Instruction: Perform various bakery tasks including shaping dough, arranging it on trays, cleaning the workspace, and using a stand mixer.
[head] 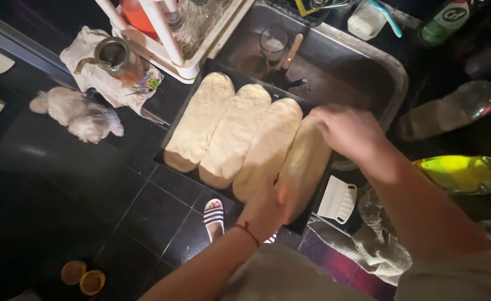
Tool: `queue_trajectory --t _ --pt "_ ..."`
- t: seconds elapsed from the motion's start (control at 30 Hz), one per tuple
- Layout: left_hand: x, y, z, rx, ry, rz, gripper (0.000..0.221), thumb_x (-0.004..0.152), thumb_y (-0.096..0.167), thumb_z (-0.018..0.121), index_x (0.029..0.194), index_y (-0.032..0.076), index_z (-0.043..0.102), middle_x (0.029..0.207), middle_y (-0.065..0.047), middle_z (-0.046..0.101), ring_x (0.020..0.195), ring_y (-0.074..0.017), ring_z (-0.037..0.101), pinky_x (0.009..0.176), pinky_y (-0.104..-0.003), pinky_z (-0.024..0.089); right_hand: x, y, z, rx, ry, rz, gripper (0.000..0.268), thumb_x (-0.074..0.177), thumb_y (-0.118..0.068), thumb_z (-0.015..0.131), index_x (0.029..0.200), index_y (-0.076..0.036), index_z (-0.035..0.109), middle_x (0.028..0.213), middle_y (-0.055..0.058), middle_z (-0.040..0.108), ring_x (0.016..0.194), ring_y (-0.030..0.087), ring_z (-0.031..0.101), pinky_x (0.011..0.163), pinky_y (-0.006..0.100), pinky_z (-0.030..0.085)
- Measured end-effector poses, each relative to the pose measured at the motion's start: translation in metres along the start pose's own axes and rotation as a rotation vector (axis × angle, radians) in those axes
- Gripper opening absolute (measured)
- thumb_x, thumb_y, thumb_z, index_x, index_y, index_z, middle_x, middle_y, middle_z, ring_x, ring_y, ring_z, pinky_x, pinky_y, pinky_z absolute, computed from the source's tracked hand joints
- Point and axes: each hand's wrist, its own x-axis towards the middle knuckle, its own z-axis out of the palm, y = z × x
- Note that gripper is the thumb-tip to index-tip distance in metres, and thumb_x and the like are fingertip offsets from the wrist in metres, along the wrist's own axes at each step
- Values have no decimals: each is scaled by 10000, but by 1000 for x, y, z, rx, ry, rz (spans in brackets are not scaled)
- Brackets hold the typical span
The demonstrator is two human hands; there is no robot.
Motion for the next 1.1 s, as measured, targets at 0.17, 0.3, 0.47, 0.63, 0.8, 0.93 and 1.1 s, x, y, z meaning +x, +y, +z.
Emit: queue_trajectory --t 0.17,0.3,0.47,0.63,0.8,0.93,1.1 --pt "-14 -8 -3 -719 280 -542 264 962 112 621 1212 168 686 1028 -48 745 926 -314 743 725 -473 584 -54 4 -1 70 381 -145 327 1013 -302 669 1331 -304 747 1214 -24 817 1049 226 781 783 424 599" --pt "-22 -21 -20 -371 736 -660 669 961 352 606 1624 277 559 1410 28 696 1263 -273 650 964 -504 496 -103 -2 -15 160 376 -161 310 1029 -272 688 1326 -256 779 1287 -30 814 1106 185 779 901 377 593" --pt "-38 -32 -13 -522 646 -382 251 919 199 638 1086 314 785 863 6 759 822 -349 733 795 -562 514 -154 -6 5 307 417 -92 281 1007 -210 731 1274 -246 811 1236 -77 833 995 122 791 802 320 606" --pt "-19 -39 7 -489 381 5 235 897 134 662 1054 198 824 1135 -24 737 980 -336 700 832 -515 514 -185 -29 32 408 -63 342 347 1011 -445 614 1299 -368 792 1251 -80 829 1025 159 800 834 360 603" --pt "-3 -47 7 -439 479 218 112 889 185 700 903 262 779 960 18 721 968 -275 696 784 -456 544 -202 -58 68 483 -27 341 231 1004 -425 636 1102 -311 811 1142 -156 860 995 111 811 771 343 592" --pt "14 -52 20 -507 430 322 326 806 266 818 1125 217 767 1131 -36 725 1052 -309 680 859 -484 503 -218 -84 98 513 14 506 265 972 -452 662 1147 -351 833 1154 -126 847 980 157 810 846 379 613" --pt "11 -86 19 -554 579 402 158 753 92 776 844 204 713 725 -20 618 618 -342 639 537 -503 464 -210 -116 91 570 432 134 185 1046 -220 655 1034 -87 783 938 57 793 877 261 764 832 423 594"
